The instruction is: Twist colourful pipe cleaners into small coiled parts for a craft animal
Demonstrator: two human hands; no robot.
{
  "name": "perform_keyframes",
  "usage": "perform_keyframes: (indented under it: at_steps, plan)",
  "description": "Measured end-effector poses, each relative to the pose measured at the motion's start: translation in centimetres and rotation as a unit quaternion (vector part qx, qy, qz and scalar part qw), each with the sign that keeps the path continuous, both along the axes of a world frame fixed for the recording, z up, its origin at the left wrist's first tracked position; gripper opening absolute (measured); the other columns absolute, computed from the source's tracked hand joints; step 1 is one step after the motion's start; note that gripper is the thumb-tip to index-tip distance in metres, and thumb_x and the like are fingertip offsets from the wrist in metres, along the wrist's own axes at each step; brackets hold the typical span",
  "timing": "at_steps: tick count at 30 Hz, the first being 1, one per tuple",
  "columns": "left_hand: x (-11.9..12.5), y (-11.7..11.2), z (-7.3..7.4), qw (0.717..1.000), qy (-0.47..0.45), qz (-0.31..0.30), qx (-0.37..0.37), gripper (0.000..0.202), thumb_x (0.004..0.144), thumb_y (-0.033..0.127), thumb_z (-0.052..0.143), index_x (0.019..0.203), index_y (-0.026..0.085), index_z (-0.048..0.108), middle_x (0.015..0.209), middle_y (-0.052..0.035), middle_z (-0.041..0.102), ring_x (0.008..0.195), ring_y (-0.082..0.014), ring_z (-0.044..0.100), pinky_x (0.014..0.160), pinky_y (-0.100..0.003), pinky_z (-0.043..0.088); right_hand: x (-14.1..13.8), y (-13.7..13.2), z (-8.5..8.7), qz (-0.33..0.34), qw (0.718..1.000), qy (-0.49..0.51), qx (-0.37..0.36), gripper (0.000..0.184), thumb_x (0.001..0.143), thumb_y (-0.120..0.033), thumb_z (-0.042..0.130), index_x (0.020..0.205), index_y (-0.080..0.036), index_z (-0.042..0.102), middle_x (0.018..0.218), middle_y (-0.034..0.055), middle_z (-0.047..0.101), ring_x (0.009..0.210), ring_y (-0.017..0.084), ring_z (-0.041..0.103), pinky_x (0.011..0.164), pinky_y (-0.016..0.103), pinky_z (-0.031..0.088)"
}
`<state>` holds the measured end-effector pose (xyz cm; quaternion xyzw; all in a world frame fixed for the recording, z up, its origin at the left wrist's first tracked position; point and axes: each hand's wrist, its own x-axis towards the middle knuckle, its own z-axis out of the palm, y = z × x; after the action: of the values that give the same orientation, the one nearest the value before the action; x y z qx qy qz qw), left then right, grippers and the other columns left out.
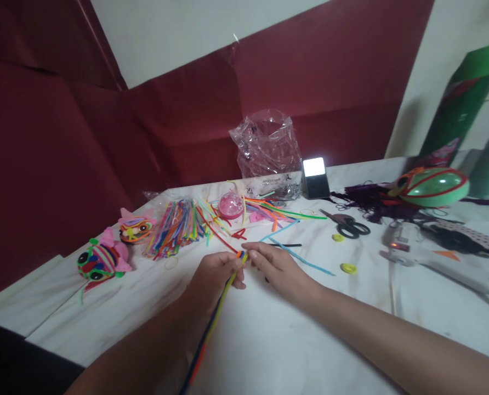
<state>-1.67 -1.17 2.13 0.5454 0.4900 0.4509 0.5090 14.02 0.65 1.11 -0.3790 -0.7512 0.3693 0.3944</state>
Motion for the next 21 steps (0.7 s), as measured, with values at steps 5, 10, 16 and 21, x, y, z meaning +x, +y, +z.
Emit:
perform_keyframes:
  at_steps: [5, 10, 16, 21]
  plan:
    - [0.0, -0.3, -0.3, 0.998, 0.063, -0.024, 0.014, 0.018, 0.069, 0.024, 0.048, 0.055, 0.013, 0.054, 0.05, 0.0017, 0.054, 0.043, -0.008, 0.05, 0.048, -0.022, 0.044, -0.3, 0.3, -0.3, 0.057, 0.992, 0.07, -0.088, 0.032, 0.08, -0.046, 0.047, 0.08, -0.016, 0.057, 0.064, 0.0001, 0.057, 0.056, 0.01, 0.048, 0.052, 0.022, 0.037]
    - [0.0, -0.6, -0.5, 0.986, 0.157, -0.034, 0.048, 0.02, 0.07, 0.022, 0.046, 0.053, 0.014, 0.055, 0.047, 0.0014, 0.053, 0.045, -0.0084, 0.05, 0.048, -0.02, 0.039, -0.6, 0.2, -0.5, 0.048, 0.994, 0.063, -0.072, 0.025, 0.077, -0.041, 0.052, 0.072, -0.016, 0.054, 0.06, -0.0009, 0.055, 0.056, 0.01, 0.048, 0.051, 0.021, 0.036]
    - [-0.1, 0.0, -0.7, 0.991, 0.114, -0.062, -0.026, 0.016, 0.066, 0.027, 0.053, 0.057, 0.013, 0.056, 0.051, 0.0014, 0.055, 0.044, -0.0082, 0.05, 0.049, -0.022, 0.042, 0.2, 0.8, 0.2, 0.007, 0.999, 0.02, -0.037, 0.029, 0.076, -0.044, 0.05, 0.069, -0.016, 0.054, 0.055, -0.0027, 0.049, 0.049, 0.008, 0.043, 0.047, 0.021, 0.033]
    - [-0.1, 0.2, -0.6, 0.995, 0.095, -0.04, -0.014, 0.016, 0.065, 0.027, 0.054, 0.059, 0.013, 0.057, 0.053, 0.001, 0.055, 0.043, -0.0075, 0.049, 0.05, -0.023, 0.044, 0.8, 1.4, 0.8, -0.021, 0.997, 0.05, -0.058, 0.031, 0.073, -0.048, 0.052, 0.069, -0.017, 0.053, 0.052, -0.0041, 0.046, 0.046, 0.008, 0.04, 0.045, 0.022, 0.032]
